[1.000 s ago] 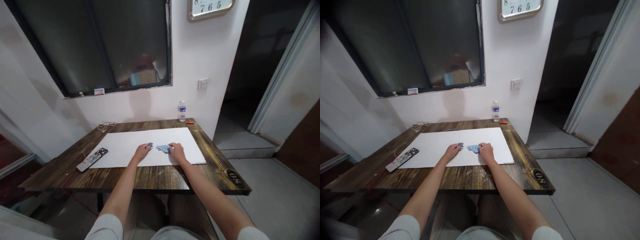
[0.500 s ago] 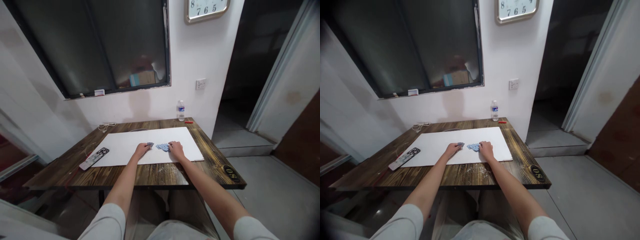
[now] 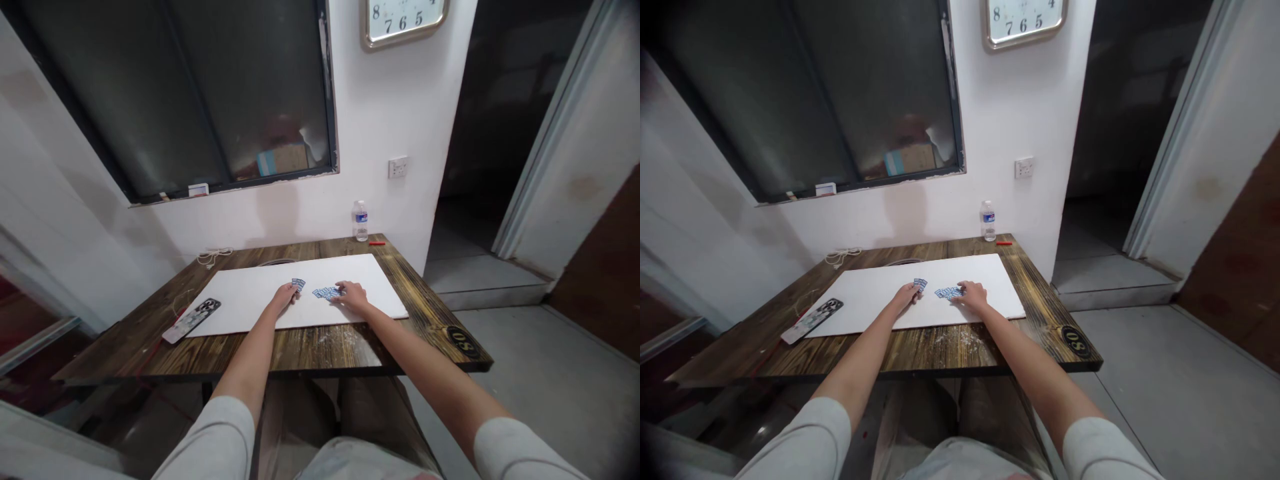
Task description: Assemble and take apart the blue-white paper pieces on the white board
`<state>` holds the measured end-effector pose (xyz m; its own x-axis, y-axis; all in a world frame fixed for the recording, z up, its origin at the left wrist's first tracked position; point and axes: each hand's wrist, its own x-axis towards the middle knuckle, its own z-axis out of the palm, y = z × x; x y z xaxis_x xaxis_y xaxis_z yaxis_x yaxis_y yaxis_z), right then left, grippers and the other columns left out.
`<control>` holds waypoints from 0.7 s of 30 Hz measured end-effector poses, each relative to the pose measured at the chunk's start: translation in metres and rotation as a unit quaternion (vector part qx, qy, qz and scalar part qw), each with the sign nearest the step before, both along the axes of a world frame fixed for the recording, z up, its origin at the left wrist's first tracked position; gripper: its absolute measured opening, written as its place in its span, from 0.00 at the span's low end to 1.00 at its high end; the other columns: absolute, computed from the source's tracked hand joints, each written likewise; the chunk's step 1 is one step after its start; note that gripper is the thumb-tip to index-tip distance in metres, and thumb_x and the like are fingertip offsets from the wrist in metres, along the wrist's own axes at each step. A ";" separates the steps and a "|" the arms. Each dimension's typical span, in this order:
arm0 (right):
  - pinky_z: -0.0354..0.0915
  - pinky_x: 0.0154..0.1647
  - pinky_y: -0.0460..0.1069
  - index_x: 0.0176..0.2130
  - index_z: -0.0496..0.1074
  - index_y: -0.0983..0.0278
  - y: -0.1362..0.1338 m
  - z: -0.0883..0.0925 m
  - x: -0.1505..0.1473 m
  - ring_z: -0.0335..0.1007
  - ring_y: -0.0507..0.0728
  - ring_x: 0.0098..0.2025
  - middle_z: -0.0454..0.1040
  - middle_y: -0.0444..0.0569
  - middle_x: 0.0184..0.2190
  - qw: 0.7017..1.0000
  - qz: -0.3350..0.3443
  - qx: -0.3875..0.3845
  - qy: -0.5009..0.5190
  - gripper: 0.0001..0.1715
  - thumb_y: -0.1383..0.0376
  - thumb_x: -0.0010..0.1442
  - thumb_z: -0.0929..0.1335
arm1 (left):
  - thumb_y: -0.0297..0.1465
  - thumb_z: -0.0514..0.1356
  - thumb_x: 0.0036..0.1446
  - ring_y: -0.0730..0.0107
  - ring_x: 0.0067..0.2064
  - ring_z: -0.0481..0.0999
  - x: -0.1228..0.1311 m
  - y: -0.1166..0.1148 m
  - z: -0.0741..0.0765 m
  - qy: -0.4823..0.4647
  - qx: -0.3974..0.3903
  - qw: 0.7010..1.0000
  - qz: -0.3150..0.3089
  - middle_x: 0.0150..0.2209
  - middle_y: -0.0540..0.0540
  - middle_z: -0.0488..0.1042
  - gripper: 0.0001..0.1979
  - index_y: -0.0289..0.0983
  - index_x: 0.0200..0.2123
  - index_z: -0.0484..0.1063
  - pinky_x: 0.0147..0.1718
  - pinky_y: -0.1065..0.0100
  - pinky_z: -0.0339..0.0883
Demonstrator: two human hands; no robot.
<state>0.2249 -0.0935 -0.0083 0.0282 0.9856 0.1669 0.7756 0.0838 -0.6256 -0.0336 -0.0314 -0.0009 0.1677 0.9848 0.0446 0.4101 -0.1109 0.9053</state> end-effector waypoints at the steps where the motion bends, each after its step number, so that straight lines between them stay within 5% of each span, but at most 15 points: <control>1: 0.60 0.46 0.52 0.53 0.72 0.55 0.001 0.001 0.000 0.65 0.63 0.52 0.76 0.46 0.48 1.000 0.004 -0.005 -0.012 0.34 0.50 0.47 0.75 | 0.45 0.55 0.55 0.78 0.18 0.63 0.000 0.001 0.000 0.008 0.002 1.000 0.002 0.19 0.51 0.68 0.17 0.35 0.29 0.69 0.21 0.73 0.56; 6: 0.60 0.45 0.53 0.52 0.74 0.51 0.001 0.003 -0.002 0.64 0.65 0.53 0.74 0.48 0.50 0.998 0.013 0.000 -0.065 0.33 0.47 0.48 0.74 | 0.40 0.52 0.59 0.73 0.22 0.67 0.000 -0.003 0.001 0.071 0.038 0.997 0.017 0.21 0.50 0.69 0.15 0.35 0.30 0.69 0.23 0.71 0.59; 10: 0.59 0.47 0.53 0.54 0.73 0.50 0.004 0.003 -0.002 0.64 0.64 0.53 0.72 0.49 0.52 0.996 0.027 0.010 -0.080 0.32 0.47 0.51 0.72 | 0.37 0.57 0.57 0.64 0.38 0.73 0.004 -0.018 0.003 0.140 0.106 0.984 0.020 0.31 0.45 0.75 0.10 0.37 0.28 0.72 0.36 0.68 0.63; 15: 0.59 0.48 0.53 0.56 0.71 0.53 0.012 0.004 0.002 0.65 0.64 0.53 0.72 0.51 0.53 0.993 0.068 0.007 -0.097 0.34 0.46 0.53 0.71 | 0.35 0.51 0.64 0.62 0.43 0.73 0.008 -0.034 0.004 0.382 0.246 0.891 0.015 0.41 0.42 0.75 0.13 0.38 0.38 0.74 0.42 0.66 0.61; 21: 0.59 0.47 0.51 0.52 0.74 0.54 0.013 0.003 0.002 0.66 0.62 0.52 0.74 0.50 0.50 0.993 0.066 0.021 -0.097 0.30 0.46 0.53 0.71 | 0.32 0.50 0.64 0.62 0.41 0.73 0.011 -0.034 0.006 0.441 0.230 0.867 0.031 0.39 0.42 0.75 0.12 0.37 0.38 0.73 0.39 0.66 0.60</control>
<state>0.2266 -0.0805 -0.0051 -0.1371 0.9706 0.1980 0.8615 0.2155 -0.4598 -0.0231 -0.0659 0.0048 0.2837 0.9053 0.3162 0.9383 -0.3301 0.1032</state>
